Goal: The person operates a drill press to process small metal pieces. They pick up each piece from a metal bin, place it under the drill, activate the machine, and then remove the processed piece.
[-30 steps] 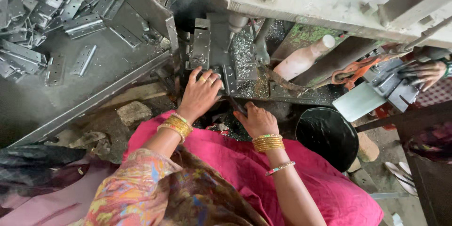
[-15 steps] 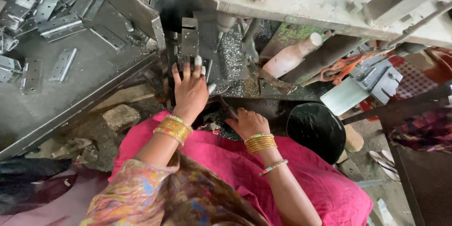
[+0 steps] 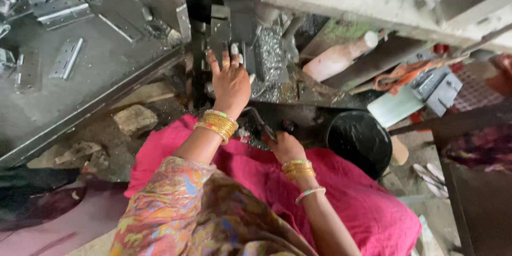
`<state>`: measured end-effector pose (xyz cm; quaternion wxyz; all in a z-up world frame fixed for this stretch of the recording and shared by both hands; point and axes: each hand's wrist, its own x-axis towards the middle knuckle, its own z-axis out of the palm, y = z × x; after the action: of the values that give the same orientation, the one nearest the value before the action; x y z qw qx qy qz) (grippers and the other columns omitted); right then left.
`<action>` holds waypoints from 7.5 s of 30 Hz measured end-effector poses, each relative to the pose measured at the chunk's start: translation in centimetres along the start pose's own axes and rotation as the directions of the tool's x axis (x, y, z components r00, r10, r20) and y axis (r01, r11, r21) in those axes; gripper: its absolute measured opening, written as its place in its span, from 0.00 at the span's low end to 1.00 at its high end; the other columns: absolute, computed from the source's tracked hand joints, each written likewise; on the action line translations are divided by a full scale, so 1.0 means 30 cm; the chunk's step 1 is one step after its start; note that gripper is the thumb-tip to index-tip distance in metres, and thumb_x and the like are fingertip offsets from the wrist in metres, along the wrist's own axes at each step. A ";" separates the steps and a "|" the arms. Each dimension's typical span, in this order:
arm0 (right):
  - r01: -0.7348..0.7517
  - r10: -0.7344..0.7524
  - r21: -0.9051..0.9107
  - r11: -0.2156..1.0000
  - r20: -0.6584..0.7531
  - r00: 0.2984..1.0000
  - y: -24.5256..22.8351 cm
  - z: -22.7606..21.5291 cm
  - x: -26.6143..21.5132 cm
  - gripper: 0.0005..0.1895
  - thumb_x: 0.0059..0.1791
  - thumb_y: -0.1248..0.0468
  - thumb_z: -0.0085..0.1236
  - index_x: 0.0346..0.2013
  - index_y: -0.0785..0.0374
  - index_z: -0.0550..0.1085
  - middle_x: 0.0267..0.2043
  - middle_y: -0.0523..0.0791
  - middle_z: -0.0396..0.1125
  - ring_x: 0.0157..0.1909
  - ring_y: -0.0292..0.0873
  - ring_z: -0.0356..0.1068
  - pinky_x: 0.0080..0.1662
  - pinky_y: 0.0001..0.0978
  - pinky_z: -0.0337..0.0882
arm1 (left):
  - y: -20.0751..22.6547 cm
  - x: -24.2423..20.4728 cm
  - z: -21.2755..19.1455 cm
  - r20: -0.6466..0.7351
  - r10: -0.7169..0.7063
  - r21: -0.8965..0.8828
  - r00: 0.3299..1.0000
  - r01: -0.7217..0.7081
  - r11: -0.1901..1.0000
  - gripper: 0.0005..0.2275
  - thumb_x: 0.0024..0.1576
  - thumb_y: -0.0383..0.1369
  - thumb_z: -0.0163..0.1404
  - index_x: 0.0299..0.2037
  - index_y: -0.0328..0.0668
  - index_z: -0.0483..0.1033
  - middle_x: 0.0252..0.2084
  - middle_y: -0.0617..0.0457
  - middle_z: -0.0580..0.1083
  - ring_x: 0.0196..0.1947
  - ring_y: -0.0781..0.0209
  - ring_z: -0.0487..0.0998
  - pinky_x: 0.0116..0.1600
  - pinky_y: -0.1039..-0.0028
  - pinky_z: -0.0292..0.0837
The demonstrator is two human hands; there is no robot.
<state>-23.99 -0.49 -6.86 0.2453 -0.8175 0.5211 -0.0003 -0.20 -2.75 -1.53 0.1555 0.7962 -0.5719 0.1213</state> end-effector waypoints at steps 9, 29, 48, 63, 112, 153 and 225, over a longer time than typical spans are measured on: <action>-0.068 0.075 -0.101 0.993 0.065 0.995 -0.028 -0.037 0.032 0.29 0.49 0.37 0.53 0.37 0.63 0.77 0.38 0.58 0.74 0.44 0.62 0.74 0.46 0.55 0.74 | 0.016 -0.025 -0.034 0.012 0.001 -0.008 1.000 -0.001 1.000 0.18 0.60 0.37 0.47 0.51 0.31 0.79 0.68 0.40 0.67 0.71 0.46 0.63 0.74 0.43 0.29; -0.029 0.024 -0.137 0.990 -0.038 0.999 -0.054 -0.047 0.029 0.26 0.50 0.40 0.53 0.38 0.61 0.76 0.34 0.57 0.75 0.41 0.62 0.75 0.43 0.55 0.74 | -0.031 0.016 -0.038 0.022 0.025 -0.047 0.999 -0.024 0.999 0.19 0.59 0.37 0.47 0.54 0.31 0.79 0.67 0.45 0.69 0.72 0.43 0.62 0.75 0.40 0.28; -0.023 0.024 -0.025 0.999 0.016 1.000 -0.036 -0.010 0.005 0.26 0.51 0.42 0.54 0.38 0.64 0.75 0.36 0.60 0.74 0.41 0.64 0.75 0.44 0.55 0.74 | -0.010 0.127 0.020 0.106 -0.042 0.101 0.994 0.032 0.994 0.17 0.61 0.30 0.39 0.56 0.37 0.78 0.74 0.46 0.61 0.74 0.47 0.58 0.74 0.40 0.23; -0.047 0.047 -0.108 0.993 0.004 0.999 -0.069 -0.051 -0.015 0.27 0.50 0.40 0.52 0.37 0.62 0.76 0.36 0.57 0.75 0.43 0.63 0.74 0.45 0.56 0.73 | 0.018 0.177 0.027 0.104 -0.171 0.129 0.980 0.157 0.979 0.20 0.63 0.32 0.39 0.63 0.32 0.71 0.72 0.42 0.64 0.75 0.47 0.55 0.75 0.42 0.23; -0.119 -0.065 -0.500 0.858 -0.335 0.940 -0.358 -0.351 -0.010 0.24 0.56 0.40 0.47 0.44 0.56 0.75 0.30 0.56 0.75 0.34 0.60 0.77 0.38 0.53 0.75 | -1.114 -0.157 -0.055 -0.242 -0.543 0.255 0.804 0.592 0.764 0.13 0.53 0.33 0.59 0.47 0.40 0.80 0.53 0.43 0.75 0.60 0.41 0.69 0.62 0.48 0.61; 0.065 -0.059 -0.294 0.954 0.032 0.998 -0.254 -0.324 0.030 0.27 0.51 0.39 0.53 0.40 0.61 0.74 0.40 0.55 0.75 0.48 0.60 0.74 0.50 0.53 0.72 | 0.029 0.022 -0.035 0.245 0.030 0.094 0.969 -0.055 0.994 0.14 0.62 0.32 0.45 0.51 0.34 0.79 0.68 0.39 0.67 0.73 0.47 0.62 0.78 0.52 0.35; 0.092 -0.106 -0.061 0.994 -0.309 0.945 -0.291 -0.341 -0.001 0.22 0.51 0.47 0.55 0.46 0.62 0.73 0.37 0.58 0.74 0.41 0.63 0.74 0.42 0.57 0.72 | -0.075 -0.185 -0.049 -0.155 0.366 0.074 0.918 -0.358 0.931 0.13 0.60 0.35 0.48 0.53 0.45 0.76 0.61 0.50 0.75 0.67 0.51 0.69 0.75 0.47 0.41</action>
<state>-19.18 -1.63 5.64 0.1407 -0.8377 0.5114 -0.1300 0.17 3.33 -2.46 0.1597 0.6671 -0.6915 0.2264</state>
